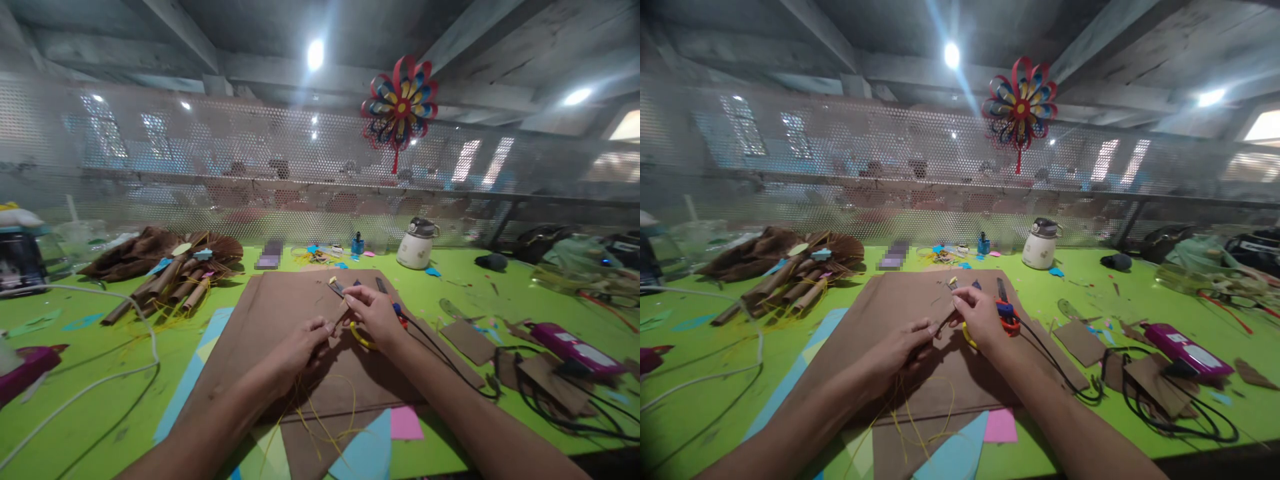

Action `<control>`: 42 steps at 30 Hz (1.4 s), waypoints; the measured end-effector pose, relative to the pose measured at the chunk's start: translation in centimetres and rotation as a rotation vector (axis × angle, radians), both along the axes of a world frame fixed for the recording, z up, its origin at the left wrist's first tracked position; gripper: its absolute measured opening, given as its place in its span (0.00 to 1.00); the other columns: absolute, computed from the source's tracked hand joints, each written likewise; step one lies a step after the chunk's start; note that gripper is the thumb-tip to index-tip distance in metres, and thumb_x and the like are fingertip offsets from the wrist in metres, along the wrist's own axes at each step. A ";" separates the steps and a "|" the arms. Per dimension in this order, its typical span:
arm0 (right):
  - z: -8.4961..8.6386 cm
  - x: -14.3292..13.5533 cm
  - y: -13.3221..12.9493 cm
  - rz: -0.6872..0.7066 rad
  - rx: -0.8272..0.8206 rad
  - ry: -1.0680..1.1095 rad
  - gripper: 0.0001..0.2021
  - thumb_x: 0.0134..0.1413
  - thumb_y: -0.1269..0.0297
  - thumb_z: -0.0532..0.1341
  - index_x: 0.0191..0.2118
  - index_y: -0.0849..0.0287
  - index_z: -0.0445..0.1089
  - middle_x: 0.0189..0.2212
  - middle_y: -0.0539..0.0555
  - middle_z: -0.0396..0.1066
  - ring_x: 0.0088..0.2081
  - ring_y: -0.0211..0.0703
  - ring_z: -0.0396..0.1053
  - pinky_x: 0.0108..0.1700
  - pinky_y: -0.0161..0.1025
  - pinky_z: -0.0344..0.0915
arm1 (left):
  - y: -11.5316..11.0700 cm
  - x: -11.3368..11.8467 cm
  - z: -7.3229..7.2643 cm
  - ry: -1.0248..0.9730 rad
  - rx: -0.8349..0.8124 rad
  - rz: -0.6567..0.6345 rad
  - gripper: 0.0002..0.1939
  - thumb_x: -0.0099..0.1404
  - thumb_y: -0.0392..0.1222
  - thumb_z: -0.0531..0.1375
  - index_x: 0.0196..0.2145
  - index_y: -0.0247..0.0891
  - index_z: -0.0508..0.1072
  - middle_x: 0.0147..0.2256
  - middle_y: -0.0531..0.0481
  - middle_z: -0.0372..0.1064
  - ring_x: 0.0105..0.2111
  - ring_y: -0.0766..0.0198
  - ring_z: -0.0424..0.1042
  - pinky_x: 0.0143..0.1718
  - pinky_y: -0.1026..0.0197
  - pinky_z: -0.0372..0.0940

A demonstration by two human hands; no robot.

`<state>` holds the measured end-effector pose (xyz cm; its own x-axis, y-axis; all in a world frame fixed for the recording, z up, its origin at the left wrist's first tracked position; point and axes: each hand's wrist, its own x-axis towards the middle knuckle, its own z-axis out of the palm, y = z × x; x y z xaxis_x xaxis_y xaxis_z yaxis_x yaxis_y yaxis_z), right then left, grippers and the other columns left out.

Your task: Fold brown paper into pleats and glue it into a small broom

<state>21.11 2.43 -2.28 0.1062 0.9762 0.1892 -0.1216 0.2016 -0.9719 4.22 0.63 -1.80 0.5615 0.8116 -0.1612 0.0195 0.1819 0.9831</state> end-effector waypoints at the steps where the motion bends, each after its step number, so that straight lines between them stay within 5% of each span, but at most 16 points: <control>1: 0.0 0.0 0.0 0.003 0.001 0.009 0.18 0.37 0.53 0.68 0.32 0.60 0.69 0.21 0.48 0.70 0.20 0.37 0.68 0.24 0.38 0.70 | 0.0 0.0 0.1 -0.002 -0.011 -0.005 0.14 0.60 0.50 0.58 0.28 0.38 0.59 0.19 0.60 0.54 0.17 0.74 0.51 0.19 0.66 0.42; 13: 0.0 1.2 0.7 -0.084 -0.116 0.154 0.19 0.43 0.47 0.64 0.27 0.61 0.66 0.16 0.50 0.68 0.17 0.38 0.67 0.19 0.33 0.63 | 0.6 -0.3 0.0 -0.083 -0.069 -0.003 0.11 0.61 0.47 0.55 0.26 0.38 0.61 0.18 0.57 0.57 0.15 0.75 0.53 0.16 0.68 0.41; 19: 0.0 1.1 -0.1 -0.160 0.002 -0.078 0.23 0.43 0.44 0.64 0.19 0.60 0.62 0.07 0.41 0.52 0.10 0.26 0.46 0.12 0.27 0.41 | 1.2 -0.6 -0.1 -0.250 -0.085 0.058 0.09 0.63 0.44 0.54 0.34 0.34 0.66 0.22 0.52 0.63 0.17 0.72 0.59 0.17 0.68 0.49; 23: -0.3 0.2 -0.6 -0.082 0.017 -0.090 0.23 0.38 0.45 0.67 0.18 0.60 0.61 0.10 0.43 0.58 0.12 0.27 0.50 0.14 0.27 0.46 | 1.3 -0.6 0.1 -0.291 -0.092 0.109 0.08 0.66 0.39 0.52 0.40 0.33 0.65 0.27 0.46 0.69 0.27 0.63 0.71 0.28 0.64 0.63; 28: -0.5 -0.2 -0.8 0.029 0.033 -0.104 0.21 0.36 0.47 0.68 0.27 0.61 0.67 0.16 0.47 0.67 0.15 0.32 0.61 0.18 0.30 0.56 | 1.3 -0.8 0.0 -0.316 -0.091 0.127 0.07 0.65 0.40 0.54 0.38 0.33 0.65 0.29 0.43 0.71 0.29 0.61 0.72 0.34 0.59 0.66; 35: 0.7 -0.1 -2.9 0.361 0.153 -0.247 0.22 0.59 0.48 0.53 0.21 0.58 0.58 0.11 0.41 0.53 0.13 0.27 0.47 0.16 0.28 0.45 | 1.6 -1.2 0.2 -0.349 -0.100 0.148 0.10 0.64 0.43 0.57 0.38 0.33 0.69 0.29 0.44 0.72 0.29 0.61 0.72 0.33 0.60 0.65; 37: 1.7 0.3 -3.9 0.593 0.165 -0.395 0.23 0.59 0.51 0.55 0.18 0.59 0.59 0.13 0.43 0.55 0.16 0.28 0.51 0.20 0.29 0.50 | 1.7 -1.4 0.3 -0.355 -0.084 0.177 0.11 0.63 0.44 0.58 0.38 0.33 0.70 0.29 0.45 0.72 0.28 0.62 0.71 0.32 0.60 0.64; 40: 3.3 1.2 -5.0 1.073 0.143 -0.588 0.12 0.50 0.57 0.64 0.25 0.60 0.70 0.23 0.49 0.69 0.26 0.34 0.65 0.30 0.32 0.62 | 1.8 -1.5 0.6 -0.393 -0.085 0.198 0.13 0.60 0.46 0.60 0.36 0.32 0.71 0.28 0.45 0.72 0.26 0.62 0.70 0.33 0.59 0.63; 42: 4.0 1.5 -5.1 0.993 0.228 -0.574 0.09 0.50 0.62 0.65 0.24 0.60 0.70 0.28 0.51 0.70 0.32 0.36 0.68 0.37 0.35 0.65 | 1.6 -1.4 0.8 -0.425 -0.118 0.194 0.13 0.59 0.46 0.61 0.34 0.32 0.72 0.28 0.45 0.71 0.26 0.62 0.70 0.35 0.59 0.63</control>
<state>22.61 -2.68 1.72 -0.8425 0.5195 0.1427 0.1213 0.4411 -0.8892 2.80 2.25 -1.04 0.4375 0.8980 -0.0473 -0.4248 0.2527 0.8693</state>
